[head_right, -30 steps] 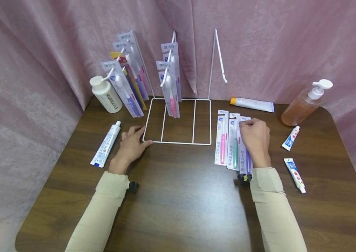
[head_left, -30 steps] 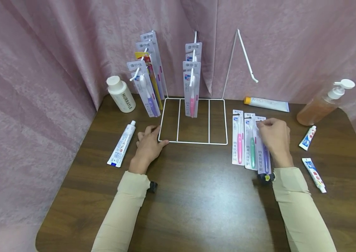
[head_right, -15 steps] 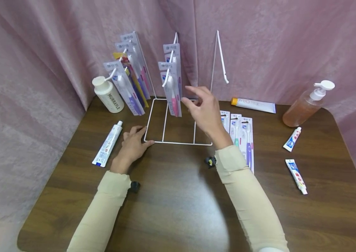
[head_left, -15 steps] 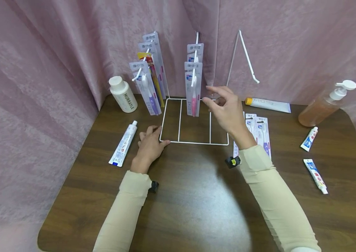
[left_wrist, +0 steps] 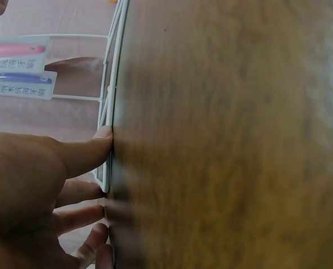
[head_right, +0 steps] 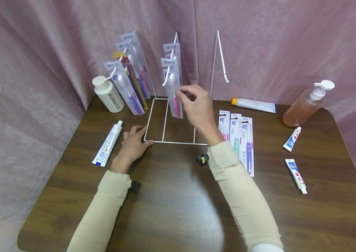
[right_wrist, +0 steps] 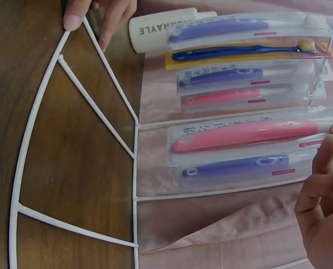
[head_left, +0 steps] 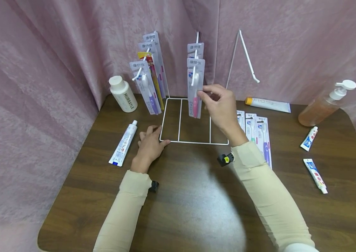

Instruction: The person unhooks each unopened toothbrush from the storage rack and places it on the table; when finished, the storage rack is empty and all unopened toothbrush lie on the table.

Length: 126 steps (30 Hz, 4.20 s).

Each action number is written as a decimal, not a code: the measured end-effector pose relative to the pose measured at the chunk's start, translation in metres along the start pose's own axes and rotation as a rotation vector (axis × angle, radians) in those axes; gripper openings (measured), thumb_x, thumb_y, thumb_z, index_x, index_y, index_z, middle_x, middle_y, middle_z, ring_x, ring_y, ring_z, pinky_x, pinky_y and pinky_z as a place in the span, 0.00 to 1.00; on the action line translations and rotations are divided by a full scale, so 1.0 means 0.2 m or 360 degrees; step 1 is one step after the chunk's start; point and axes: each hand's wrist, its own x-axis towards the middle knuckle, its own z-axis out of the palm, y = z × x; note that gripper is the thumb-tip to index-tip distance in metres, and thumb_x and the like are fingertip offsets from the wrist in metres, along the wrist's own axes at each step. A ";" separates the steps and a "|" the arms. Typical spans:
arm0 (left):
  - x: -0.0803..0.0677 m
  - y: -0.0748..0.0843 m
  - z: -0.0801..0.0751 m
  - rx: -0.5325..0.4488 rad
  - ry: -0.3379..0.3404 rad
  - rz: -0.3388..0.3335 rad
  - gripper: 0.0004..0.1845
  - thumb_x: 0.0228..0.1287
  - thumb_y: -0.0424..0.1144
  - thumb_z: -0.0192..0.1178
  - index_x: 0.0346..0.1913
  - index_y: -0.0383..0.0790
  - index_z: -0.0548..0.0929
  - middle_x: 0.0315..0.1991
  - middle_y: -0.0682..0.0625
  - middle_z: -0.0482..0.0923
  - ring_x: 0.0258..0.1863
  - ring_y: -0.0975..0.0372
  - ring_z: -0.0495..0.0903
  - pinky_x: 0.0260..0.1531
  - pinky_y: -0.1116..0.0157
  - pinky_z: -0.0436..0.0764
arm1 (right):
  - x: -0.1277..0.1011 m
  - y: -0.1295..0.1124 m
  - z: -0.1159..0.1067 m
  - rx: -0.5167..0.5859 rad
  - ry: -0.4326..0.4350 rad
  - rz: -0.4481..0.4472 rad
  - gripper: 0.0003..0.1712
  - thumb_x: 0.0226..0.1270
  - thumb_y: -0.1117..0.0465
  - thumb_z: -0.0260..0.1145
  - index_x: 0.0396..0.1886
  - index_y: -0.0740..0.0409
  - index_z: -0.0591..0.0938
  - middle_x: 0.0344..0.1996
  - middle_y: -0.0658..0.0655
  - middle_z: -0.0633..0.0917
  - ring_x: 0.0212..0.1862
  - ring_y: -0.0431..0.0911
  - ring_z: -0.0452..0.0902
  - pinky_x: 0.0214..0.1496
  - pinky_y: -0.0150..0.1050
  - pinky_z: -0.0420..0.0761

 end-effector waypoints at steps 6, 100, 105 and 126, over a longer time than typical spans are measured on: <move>0.00 0.00 0.00 -0.0018 -0.0008 -0.0004 0.43 0.86 0.52 0.67 0.92 0.40 0.63 0.92 0.42 0.57 0.79 0.34 0.61 0.78 0.30 0.67 | -0.03 0.00 -0.05 0.0093 0.0077 0.0015 0.12 0.79 0.67 0.75 0.54 0.72 0.93 0.35 0.44 0.89 0.21 0.30 0.78 0.26 0.25 0.74; 0.03 -0.04 0.03 -0.0151 -0.0024 0.0016 0.44 0.86 0.50 0.67 0.92 0.38 0.62 0.93 0.38 0.54 0.80 0.31 0.57 0.79 0.25 0.62 | -0.38 0.44 -0.76 -0.0937 0.0391 0.0981 0.29 0.89 0.47 0.64 0.66 0.68 0.90 0.57 0.71 0.92 0.53 0.56 0.83 0.49 0.39 0.73; 0.01 -0.02 -0.01 -0.0135 -0.0007 0.0016 0.42 0.86 0.49 0.67 0.92 0.38 0.62 0.93 0.39 0.55 0.80 0.31 0.58 0.79 0.26 0.62 | -0.19 0.30 -0.47 -0.0701 0.0379 0.0571 0.19 0.84 0.55 0.72 0.59 0.65 0.94 0.49 0.69 0.94 0.41 0.42 0.80 0.44 0.31 0.74; 0.02 -0.02 0.02 -0.0203 -0.0018 -0.0054 0.43 0.84 0.49 0.69 0.92 0.41 0.63 0.93 0.41 0.54 0.83 0.30 0.55 0.83 0.25 0.56 | 0.31 -0.06 0.10 -0.0306 0.0104 0.0140 0.11 0.81 0.64 0.74 0.53 0.67 0.95 0.36 0.55 0.88 0.36 0.35 0.75 0.42 0.29 0.73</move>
